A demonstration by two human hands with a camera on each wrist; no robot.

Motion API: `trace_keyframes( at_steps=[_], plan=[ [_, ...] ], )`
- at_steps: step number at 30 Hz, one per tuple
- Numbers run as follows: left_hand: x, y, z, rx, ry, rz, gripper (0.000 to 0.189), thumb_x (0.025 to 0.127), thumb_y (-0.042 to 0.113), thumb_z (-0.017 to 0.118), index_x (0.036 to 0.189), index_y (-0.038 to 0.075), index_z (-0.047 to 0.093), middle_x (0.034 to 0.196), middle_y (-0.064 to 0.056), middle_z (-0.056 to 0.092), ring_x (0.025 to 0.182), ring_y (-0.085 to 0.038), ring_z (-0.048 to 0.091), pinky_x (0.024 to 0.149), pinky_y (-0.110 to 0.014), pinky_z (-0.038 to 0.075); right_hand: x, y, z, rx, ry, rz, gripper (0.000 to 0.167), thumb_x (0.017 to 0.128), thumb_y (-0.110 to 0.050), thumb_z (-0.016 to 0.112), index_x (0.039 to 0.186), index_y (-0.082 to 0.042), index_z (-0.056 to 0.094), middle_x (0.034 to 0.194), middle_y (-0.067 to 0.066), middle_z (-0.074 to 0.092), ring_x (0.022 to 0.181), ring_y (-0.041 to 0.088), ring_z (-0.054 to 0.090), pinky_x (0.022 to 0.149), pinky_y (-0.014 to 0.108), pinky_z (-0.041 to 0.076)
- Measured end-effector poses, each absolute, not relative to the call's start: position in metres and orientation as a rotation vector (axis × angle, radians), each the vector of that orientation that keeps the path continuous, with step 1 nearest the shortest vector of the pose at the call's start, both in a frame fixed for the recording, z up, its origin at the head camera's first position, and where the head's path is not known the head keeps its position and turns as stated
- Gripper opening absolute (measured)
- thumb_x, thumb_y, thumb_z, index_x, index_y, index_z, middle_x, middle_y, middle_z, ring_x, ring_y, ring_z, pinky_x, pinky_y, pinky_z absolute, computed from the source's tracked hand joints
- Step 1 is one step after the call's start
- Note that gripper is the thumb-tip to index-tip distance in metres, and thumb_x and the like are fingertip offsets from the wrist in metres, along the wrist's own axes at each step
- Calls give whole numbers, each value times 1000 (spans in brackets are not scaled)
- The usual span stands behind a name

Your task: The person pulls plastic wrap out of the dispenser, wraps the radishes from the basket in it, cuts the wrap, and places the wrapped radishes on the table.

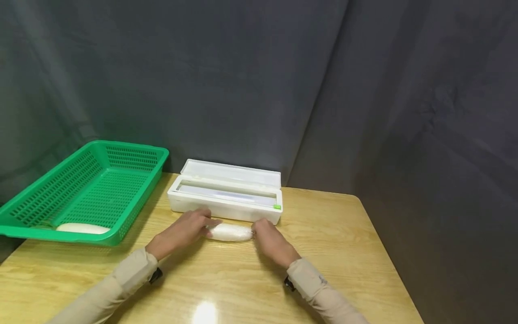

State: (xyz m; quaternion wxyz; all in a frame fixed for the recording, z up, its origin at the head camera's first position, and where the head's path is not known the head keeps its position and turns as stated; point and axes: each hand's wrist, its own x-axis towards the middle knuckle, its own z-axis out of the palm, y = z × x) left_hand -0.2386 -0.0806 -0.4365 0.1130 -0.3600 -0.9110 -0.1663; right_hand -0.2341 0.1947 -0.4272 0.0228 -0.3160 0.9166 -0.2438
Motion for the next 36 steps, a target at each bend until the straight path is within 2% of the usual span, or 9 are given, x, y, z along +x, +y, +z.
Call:
trace_keyframes(
  at_steps=[2,5,9,10,13,18,21,27,36],
  plan=[
    [-240,-81,-439,-1092,-2625,-443,43,83,22,83,123,7,78,77,0,54,64,-9,40,56,-22,38,-235,197,-427,-953,2786,-830,32,89,23,56,65,2,57,57,2,51,51,2,42,49,16,33],
    [-241,-81,-441,-1114,-2590,-384,39,83,22,83,119,7,79,80,-2,57,65,-14,49,57,-25,43,-233,200,-423,-906,2734,-886,14,86,20,68,94,9,69,75,8,61,63,7,52,55,19,41],
    [-241,-80,-442,-1122,-2585,-373,36,84,21,83,118,8,78,82,-3,59,67,-17,54,59,-27,45,-226,208,-418,-949,2736,-740,58,86,15,74,140,7,55,113,17,62,88,18,60,76,32,54],
    [-241,-81,-441,-1116,-2586,-374,36,84,20,83,117,8,78,81,-3,59,67,-17,54,59,-27,45,-225,209,-418,-1012,2758,-659,61,88,15,72,144,6,51,119,19,61,95,21,62,81,35,56],
    [-241,-81,-441,-1108,-2582,-375,34,84,19,83,116,9,79,80,-2,59,67,-16,54,59,-27,46,-229,210,-421,-1239,2861,-423,48,92,14,68,137,2,57,119,17,66,99,25,67,83,38,58],
    [-240,-81,-441,-1121,-2573,-344,35,84,20,83,117,10,78,81,0,57,68,-13,52,60,-26,45,-242,205,-426,-1448,3025,-137,24,89,5,77,109,-6,70,96,7,72,82,19,69,65,29,56],
    [-240,-82,-445,-1137,-2550,-334,36,84,23,82,118,11,78,81,0,57,67,-13,51,60,-26,44,-241,202,-428,-1448,3011,-115,30,88,4,79,114,-5,70,101,8,70,86,21,69,68,31,57],
    [-241,-89,-449,-1109,-2550,-501,41,85,22,82,122,6,71,90,-3,73,76,-17,67,68,-33,56,-238,193,-428,-1406,2888,-210,49,88,-1,82,134,-2,62,116,13,70,99,26,72,79,34,61],
    [-241,-107,-445,-1099,-2720,-618,32,82,12,86,112,12,76,100,2,78,90,-13,72,74,-31,57,-249,195,-423,-1362,2737,-403,37,92,-9,80,126,-1,71,116,12,74,103,22,71,87,34,60]
  ],
)
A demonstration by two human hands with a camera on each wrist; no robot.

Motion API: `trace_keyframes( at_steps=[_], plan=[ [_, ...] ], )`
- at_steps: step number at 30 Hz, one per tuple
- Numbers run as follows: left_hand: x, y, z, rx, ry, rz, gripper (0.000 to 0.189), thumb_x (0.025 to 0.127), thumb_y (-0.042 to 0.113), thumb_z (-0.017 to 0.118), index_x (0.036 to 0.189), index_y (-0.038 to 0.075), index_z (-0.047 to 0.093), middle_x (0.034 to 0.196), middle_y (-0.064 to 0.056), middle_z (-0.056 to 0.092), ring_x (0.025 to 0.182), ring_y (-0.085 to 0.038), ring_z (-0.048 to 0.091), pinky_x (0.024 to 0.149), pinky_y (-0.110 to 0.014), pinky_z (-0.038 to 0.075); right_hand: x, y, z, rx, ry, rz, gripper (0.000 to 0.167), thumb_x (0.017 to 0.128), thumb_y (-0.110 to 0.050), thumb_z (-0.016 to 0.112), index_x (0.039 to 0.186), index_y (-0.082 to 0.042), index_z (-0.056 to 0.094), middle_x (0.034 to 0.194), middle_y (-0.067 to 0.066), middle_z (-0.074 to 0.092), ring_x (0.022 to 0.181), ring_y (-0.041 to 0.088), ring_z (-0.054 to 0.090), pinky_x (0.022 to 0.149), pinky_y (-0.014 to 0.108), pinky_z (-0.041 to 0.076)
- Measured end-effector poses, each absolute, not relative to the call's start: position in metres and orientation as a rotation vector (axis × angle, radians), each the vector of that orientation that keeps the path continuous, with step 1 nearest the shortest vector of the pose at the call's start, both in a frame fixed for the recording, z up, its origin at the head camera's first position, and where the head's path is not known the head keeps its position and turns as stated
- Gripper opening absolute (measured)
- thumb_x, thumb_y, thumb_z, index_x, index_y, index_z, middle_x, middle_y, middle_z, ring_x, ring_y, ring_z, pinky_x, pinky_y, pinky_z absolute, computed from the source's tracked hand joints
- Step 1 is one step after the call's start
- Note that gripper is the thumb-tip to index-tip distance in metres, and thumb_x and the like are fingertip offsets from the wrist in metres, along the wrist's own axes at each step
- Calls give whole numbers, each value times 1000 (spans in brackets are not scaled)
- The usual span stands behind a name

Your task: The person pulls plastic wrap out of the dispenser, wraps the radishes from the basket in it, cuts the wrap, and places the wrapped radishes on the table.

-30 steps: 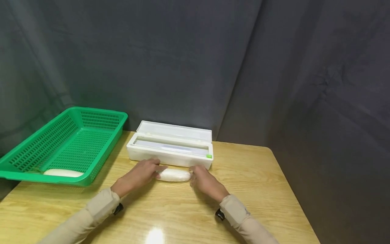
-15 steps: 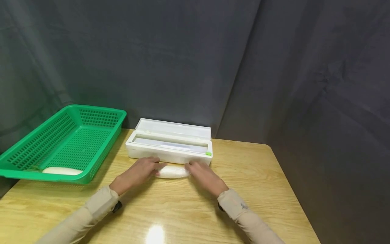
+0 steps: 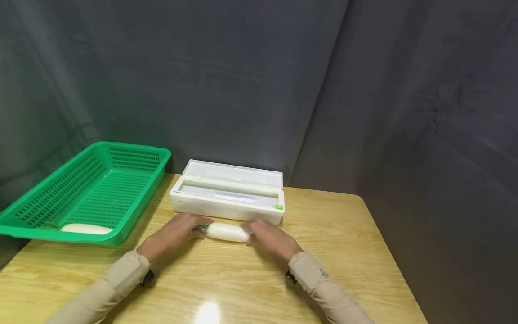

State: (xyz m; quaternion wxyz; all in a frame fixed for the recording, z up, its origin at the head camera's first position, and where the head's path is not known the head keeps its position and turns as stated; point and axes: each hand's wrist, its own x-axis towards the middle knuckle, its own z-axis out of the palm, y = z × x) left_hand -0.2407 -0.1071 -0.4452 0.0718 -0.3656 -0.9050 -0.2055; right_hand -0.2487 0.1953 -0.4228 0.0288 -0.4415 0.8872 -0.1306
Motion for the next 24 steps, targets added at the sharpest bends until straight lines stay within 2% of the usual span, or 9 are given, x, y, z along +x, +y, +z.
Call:
trace_keyframes(
  at_steps=[3,5,7,12,17,18,20,24],
  plan=[
    [-239,-106,-442,-1163,-2699,-546,19,84,6,84,99,14,73,88,3,75,79,-8,67,67,-27,53,-247,195,-419,-1343,2699,-405,31,92,-11,79,121,-4,72,111,8,73,99,18,68,85,30,58],
    [-237,-106,-439,-1191,-2685,-478,20,85,3,83,90,14,68,79,4,69,72,-5,59,62,-25,49,-244,194,-418,-1347,2724,-336,29,93,-11,79,121,-5,70,110,8,70,96,17,65,82,30,57],
    [-235,-106,-437,-1209,-2662,-402,22,86,0,82,87,12,64,73,4,64,67,-5,55,60,-25,47,-240,190,-417,-1352,2773,-273,38,93,-14,81,127,-3,67,115,11,67,98,20,65,82,33,58],
    [-231,-107,-435,-1209,-2613,-274,21,87,-2,80,96,7,63,76,-2,67,70,-15,65,61,-30,53,-233,178,-420,-1388,2870,-166,65,91,-19,83,147,-3,55,129,16,64,111,26,66,90,38,58],
    [-229,-106,-434,-1099,-2671,-291,32,81,5,88,108,5,71,88,-9,72,78,-23,70,64,-34,57,-237,176,-419,-1395,2839,-249,63,91,-11,79,149,-2,56,126,14,70,110,25,69,92,36,59],
    [-228,-106,-433,-1079,-2689,-296,32,80,4,89,108,4,73,90,-10,72,78,-23,71,64,-34,57,-239,177,-417,-1387,2815,-292,63,91,-10,80,149,-2,56,125,14,72,109,24,70,92,36,59],
    [-226,-107,-432,-1056,-2703,-307,28,81,-3,86,105,4,74,90,-11,73,79,-24,71,65,-35,58,-242,181,-413,-1377,2763,-362,62,91,-7,80,148,0,57,116,11,75,96,17,69,86,32,59],
    [-223,-109,-433,-1092,-2719,-376,29,81,-21,71,99,3,74,85,-11,72,77,-21,70,62,-28,55,-245,185,-411,-1363,2698,-420,60,91,-5,79,147,2,57,88,2,71,72,4,51,72,23,52]
  ],
)
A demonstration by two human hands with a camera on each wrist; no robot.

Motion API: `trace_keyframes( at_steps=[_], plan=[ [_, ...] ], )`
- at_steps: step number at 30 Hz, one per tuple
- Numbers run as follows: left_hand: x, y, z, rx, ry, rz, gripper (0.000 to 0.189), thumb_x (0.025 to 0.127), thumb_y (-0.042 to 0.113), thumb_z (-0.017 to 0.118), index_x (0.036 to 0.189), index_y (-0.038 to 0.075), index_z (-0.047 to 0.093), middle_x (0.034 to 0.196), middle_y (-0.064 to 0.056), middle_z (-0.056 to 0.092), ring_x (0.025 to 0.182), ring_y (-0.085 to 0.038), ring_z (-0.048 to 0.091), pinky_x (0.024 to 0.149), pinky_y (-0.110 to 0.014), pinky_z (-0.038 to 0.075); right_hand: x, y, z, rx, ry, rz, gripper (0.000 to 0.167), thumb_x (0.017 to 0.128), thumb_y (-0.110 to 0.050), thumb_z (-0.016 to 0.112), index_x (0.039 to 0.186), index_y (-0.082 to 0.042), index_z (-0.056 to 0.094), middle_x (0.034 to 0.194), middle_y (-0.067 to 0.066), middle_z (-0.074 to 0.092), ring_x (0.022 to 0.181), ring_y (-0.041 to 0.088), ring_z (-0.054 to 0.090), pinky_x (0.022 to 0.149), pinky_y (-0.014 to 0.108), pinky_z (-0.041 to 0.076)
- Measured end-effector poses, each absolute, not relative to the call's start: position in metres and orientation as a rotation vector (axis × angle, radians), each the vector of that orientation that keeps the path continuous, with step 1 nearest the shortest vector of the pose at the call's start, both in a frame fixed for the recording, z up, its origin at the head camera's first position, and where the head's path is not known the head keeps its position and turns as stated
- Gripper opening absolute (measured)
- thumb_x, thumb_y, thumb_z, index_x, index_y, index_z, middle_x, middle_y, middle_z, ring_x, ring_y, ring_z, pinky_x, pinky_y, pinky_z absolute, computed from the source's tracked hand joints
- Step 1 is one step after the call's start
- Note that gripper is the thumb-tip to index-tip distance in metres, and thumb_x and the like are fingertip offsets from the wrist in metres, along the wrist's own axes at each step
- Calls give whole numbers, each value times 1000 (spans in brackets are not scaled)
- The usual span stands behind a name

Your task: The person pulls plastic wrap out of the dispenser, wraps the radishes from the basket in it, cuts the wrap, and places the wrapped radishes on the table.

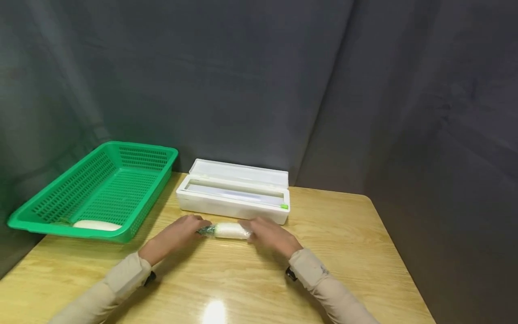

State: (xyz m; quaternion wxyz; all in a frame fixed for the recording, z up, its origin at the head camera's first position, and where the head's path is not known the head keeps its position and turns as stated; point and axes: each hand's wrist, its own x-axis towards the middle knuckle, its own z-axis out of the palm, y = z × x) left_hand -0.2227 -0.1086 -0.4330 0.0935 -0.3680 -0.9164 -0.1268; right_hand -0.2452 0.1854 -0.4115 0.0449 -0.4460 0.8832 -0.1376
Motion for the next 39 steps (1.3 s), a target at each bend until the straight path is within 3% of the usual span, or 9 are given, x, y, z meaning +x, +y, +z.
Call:
trace_keyframes(
  at_steps=[2,3,6,9,12,18,23,31,39],
  plan=[
    [-223,-108,-434,-1109,-2721,-424,30,82,-23,68,96,3,74,82,-10,72,75,-17,69,60,-25,50,-244,186,-412,-1341,2698,-431,61,91,-5,79,148,2,56,79,1,66,67,5,47,69,23,51],
    [-223,-107,-434,-1117,-2725,-443,29,82,-23,68,94,3,73,81,-9,72,74,-15,67,59,-23,48,-242,186,-413,-1339,2709,-424,62,90,-5,79,148,2,56,83,3,69,68,5,51,72,24,54],
    [-223,-106,-433,-1123,-2743,-483,25,84,-20,71,90,4,73,79,-7,72,72,-10,66,57,-21,45,-235,184,-415,-1353,2775,-353,63,91,-9,80,149,-1,55,108,10,74,89,16,67,84,33,59],
    [-224,-105,-432,-1124,-2752,-510,21,84,-17,74,89,3,73,80,-8,73,72,-10,67,57,-20,45,-228,179,-418,-1364,2853,-279,64,94,-15,80,151,-5,53,137,15,65,120,29,65,97,46,56],
    [-223,-106,-432,-1104,-2738,-503,21,83,-16,76,92,2,73,81,-10,74,74,-15,70,58,-22,49,-226,174,-423,-1353,2897,-268,61,96,-17,78,151,-8,52,141,16,62,128,33,61,100,51,54],
    [-218,-105,-438,-1038,-2578,-313,38,79,-4,86,115,1,74,99,-14,74,88,-28,73,72,-40,61,-236,172,-427,-1433,2904,-342,55,93,-11,79,145,-3,60,129,12,72,111,26,71,91,41,60],
    [-216,-100,-441,-1023,-2515,-283,46,77,2,90,119,4,72,108,-10,76,99,-27,73,87,-45,58,-242,173,-422,-1375,2824,-416,54,94,-11,78,144,0,60,133,15,71,116,29,71,95,42,59],
    [-218,-94,-440,-1019,-2607,-249,28,84,-8,79,108,5,73,94,-7,78,79,-20,74,71,-40,59,-237,164,-420,-1318,2864,-341,60,92,-22,83,145,-5,60,132,14,68,113,27,68,92,43,58],
    [-221,-99,-442,-1059,-2594,-355,33,87,-2,81,118,5,73,108,-8,77,91,-23,74,78,-41,60,-235,158,-427,-1380,2980,-206,49,93,-20,82,136,-7,64,117,7,68,100,22,67,80,39,58]
  ],
)
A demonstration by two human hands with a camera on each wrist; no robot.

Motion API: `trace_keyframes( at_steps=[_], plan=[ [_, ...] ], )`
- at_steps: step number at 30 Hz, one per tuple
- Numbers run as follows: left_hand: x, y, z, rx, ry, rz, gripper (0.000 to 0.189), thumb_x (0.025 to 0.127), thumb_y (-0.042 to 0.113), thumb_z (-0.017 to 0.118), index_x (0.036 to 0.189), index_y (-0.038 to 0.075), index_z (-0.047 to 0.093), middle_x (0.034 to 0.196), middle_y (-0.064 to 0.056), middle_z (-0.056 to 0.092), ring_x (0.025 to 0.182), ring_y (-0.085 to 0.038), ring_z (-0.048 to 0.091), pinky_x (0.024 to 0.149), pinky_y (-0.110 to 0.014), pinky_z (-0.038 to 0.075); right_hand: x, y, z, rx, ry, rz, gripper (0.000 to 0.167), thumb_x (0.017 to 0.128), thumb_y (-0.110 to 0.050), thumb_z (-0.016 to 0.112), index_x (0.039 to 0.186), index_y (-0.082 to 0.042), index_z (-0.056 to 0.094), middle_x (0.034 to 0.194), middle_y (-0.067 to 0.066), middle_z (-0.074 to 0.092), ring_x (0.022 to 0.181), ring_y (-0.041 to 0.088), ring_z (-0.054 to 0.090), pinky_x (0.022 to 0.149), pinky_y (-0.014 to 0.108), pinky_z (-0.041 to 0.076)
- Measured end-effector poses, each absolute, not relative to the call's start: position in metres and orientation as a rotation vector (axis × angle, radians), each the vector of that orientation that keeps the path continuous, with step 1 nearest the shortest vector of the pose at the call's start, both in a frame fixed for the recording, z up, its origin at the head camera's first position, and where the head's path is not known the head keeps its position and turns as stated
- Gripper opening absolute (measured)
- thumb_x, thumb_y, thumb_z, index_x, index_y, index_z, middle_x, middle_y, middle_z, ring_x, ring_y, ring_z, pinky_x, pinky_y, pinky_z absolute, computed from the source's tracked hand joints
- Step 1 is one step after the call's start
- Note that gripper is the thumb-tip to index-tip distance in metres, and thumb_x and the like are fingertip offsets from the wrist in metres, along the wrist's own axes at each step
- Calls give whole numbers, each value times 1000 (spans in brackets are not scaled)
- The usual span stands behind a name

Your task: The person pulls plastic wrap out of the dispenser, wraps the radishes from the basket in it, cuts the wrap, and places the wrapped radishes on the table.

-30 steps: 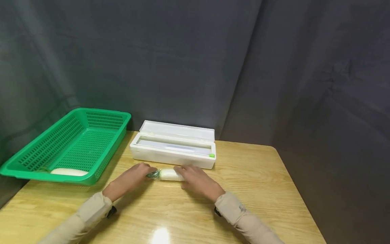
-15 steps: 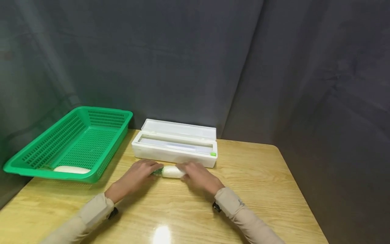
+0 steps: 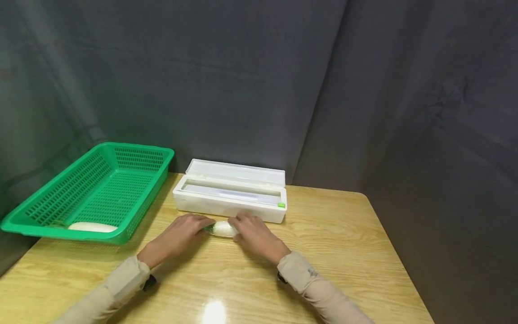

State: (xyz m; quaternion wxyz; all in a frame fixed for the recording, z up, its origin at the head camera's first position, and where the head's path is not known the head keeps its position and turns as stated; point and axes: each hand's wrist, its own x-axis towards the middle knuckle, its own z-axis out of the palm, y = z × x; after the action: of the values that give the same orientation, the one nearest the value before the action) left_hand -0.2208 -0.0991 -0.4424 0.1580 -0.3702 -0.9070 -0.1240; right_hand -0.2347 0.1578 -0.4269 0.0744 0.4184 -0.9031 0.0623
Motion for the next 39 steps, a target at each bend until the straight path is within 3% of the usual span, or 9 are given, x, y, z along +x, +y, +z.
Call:
trace_keyframes(
  at_steps=[9,16,19,27,33,39],
  plan=[
    [-222,-104,-437,-899,-2571,-574,34,96,17,77,128,5,72,122,-11,74,110,-31,72,93,-48,58,-237,158,-428,1269,-2712,238,51,91,-21,82,135,-4,65,118,9,70,100,23,70,80,38,60],
    [-235,-109,-436,-739,-2322,-564,41,91,10,82,128,-1,69,128,-22,67,127,-45,58,108,-61,43,-240,156,-426,1262,-2687,230,49,89,-21,83,132,-5,66,111,6,71,94,21,69,76,37,58],
    [-242,-112,-437,-683,-2238,-610,46,88,9,84,128,-5,66,132,-29,60,131,-51,51,108,-67,38,-240,156,-425,1263,-2685,237,48,88,-22,84,130,-6,67,108,6,70,91,19,68,73,35,57],
    [-255,-117,-442,-406,-2264,-793,67,85,11,87,138,-13,53,142,-42,47,129,-57,48,103,-71,41,-239,157,-429,1185,-2697,304,49,89,-21,85,131,-5,67,110,8,71,91,23,69,66,34,55],
    [-257,-121,-445,-252,-2377,-923,73,88,14,84,143,-16,47,141,-42,45,127,-57,50,101,-68,46,-234,162,-432,1121,-2675,313,48,88,-20,86,130,-3,69,113,11,71,94,27,70,67,38,56],
    [-263,-126,-445,-110,-2542,-1037,84,93,23,81,151,-18,36,144,-41,47,132,-57,51,107,-66,44,-228,173,-428,1094,-2673,316,48,88,-22,86,129,-3,69,109,9,71,90,24,69,66,34,55]
  ],
)
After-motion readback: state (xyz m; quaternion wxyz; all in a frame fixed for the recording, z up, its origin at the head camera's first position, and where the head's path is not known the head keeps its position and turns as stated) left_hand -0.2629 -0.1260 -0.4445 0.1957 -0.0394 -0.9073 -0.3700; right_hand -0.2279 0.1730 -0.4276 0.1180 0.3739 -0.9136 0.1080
